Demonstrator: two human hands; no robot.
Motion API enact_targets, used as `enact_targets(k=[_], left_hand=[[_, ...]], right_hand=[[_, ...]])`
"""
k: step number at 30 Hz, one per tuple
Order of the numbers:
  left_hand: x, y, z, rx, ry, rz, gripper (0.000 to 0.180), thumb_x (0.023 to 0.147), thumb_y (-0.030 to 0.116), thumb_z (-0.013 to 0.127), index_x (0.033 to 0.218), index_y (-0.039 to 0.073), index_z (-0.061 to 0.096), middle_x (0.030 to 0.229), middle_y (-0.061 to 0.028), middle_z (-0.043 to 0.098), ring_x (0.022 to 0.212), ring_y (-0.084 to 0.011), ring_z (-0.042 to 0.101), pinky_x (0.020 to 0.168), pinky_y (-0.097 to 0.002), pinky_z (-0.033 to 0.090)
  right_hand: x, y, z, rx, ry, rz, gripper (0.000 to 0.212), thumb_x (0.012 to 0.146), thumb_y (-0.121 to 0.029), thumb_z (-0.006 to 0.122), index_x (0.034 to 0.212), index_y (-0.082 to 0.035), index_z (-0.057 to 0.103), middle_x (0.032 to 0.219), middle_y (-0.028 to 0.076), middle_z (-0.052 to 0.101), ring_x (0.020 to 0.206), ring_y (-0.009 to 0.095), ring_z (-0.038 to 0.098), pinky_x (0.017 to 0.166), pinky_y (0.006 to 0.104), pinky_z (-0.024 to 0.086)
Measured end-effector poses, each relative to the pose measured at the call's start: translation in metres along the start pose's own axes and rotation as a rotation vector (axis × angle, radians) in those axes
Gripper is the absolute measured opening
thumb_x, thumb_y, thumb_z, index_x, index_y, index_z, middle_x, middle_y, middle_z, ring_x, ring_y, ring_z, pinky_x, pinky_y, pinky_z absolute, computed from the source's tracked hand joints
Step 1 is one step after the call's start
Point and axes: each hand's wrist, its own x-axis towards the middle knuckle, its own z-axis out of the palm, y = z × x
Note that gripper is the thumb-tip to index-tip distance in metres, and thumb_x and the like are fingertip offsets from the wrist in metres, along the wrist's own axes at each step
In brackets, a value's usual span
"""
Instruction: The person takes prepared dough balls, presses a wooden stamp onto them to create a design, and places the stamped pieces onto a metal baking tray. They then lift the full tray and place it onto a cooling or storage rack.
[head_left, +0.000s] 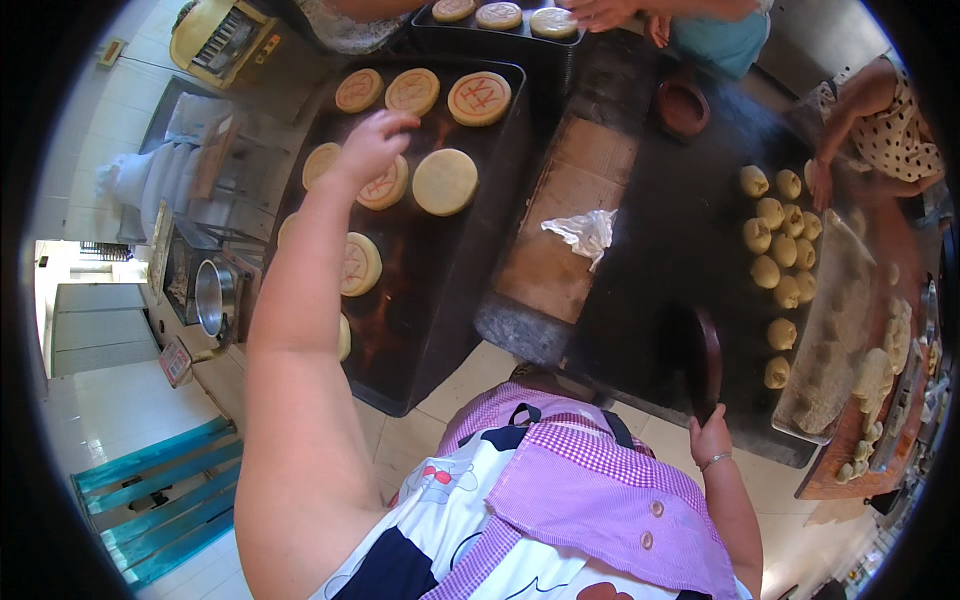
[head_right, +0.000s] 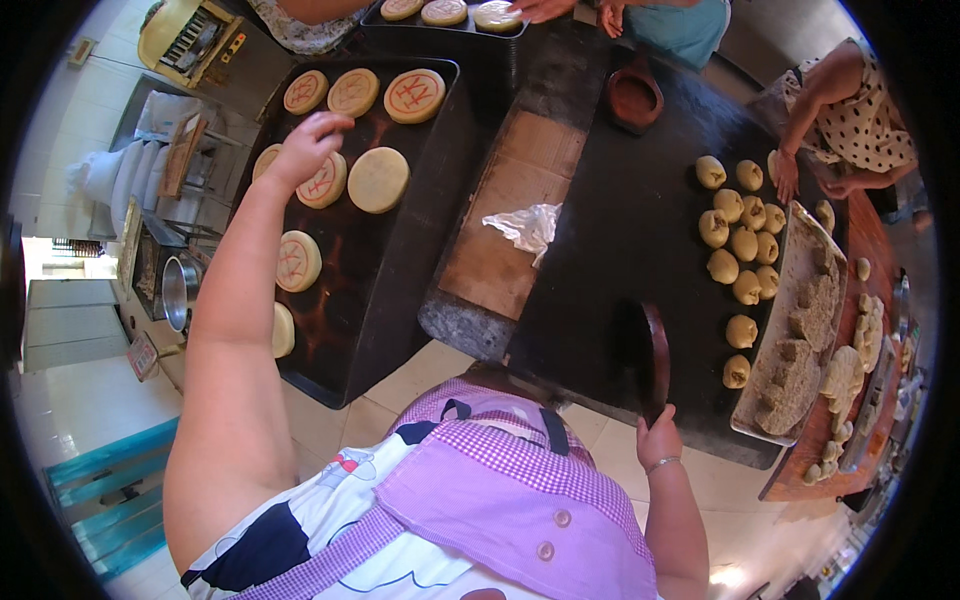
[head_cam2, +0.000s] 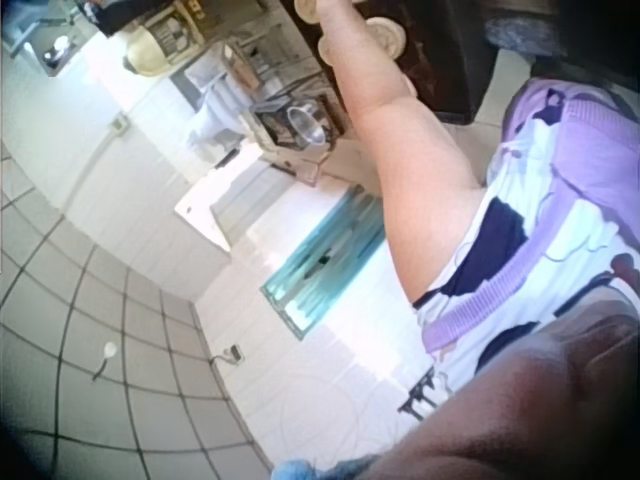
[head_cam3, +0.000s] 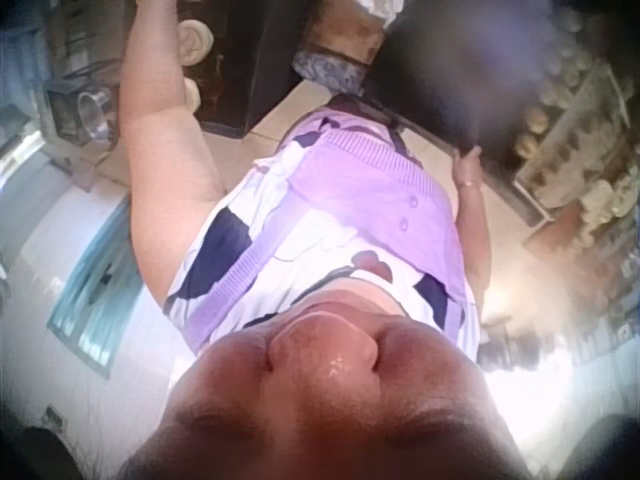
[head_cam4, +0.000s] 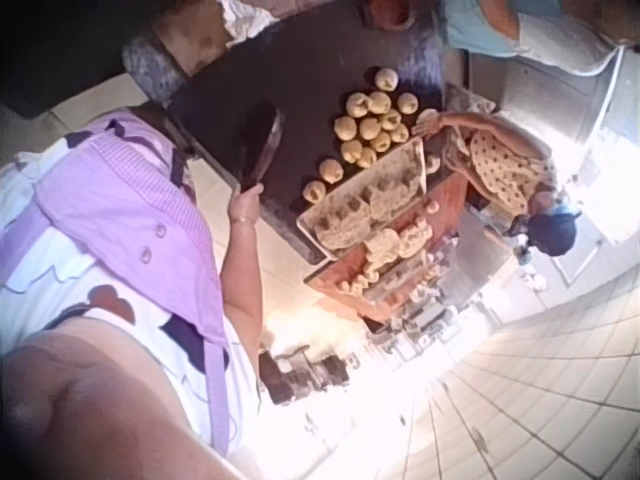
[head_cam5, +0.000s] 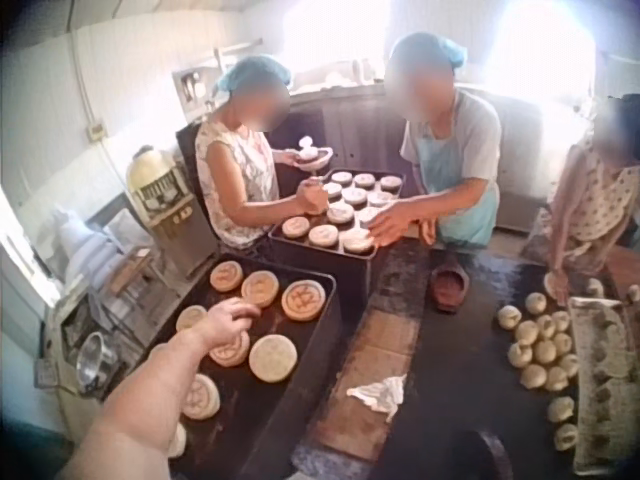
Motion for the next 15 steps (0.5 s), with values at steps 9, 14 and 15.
enact_targets(k=[9,14,15], left_hand=[[-0.033,0.0,0.001,0.328,-0.346,-0.045,0.084,0.053,0.026,0.09,0.129,0.018,0.054,0.146,-0.0166,0.038,0.136,-0.037,0.035,0.113,-0.0455,0.034],[-0.032,-0.012,0.008,0.234,-0.173,0.021,0.077,0.055,0.023,0.088,0.124,0.013,0.056,0.14,-0.0175,0.044,0.132,-0.0375,0.04,0.111,-0.0447,0.036],[-0.033,-0.014,0.011,0.207,-0.134,0.021,0.076,0.056,0.022,0.086,0.125,0.012,0.056,0.14,-0.0176,0.045,0.134,-0.0363,0.039,0.112,-0.0441,0.035]], right_hand=[[-0.004,-0.007,0.01,0.024,0.021,0.06,0.058,0.09,-0.026,0.064,0.13,0.002,0.032,0.104,0.032,0.063,0.096,0.048,0.062,0.083,0.0521,0.051],[-0.006,-0.009,0.013,0.102,0.006,0.102,0.061,0.091,-0.029,0.064,0.132,0.001,0.031,0.11,0.033,0.062,0.101,0.048,0.061,0.087,0.0512,0.05],[-0.009,-0.01,0.011,0.099,0.039,0.112,0.061,0.091,-0.029,0.064,0.132,0.001,0.031,0.112,0.033,0.061,0.103,0.048,0.061,0.088,0.051,0.049]])
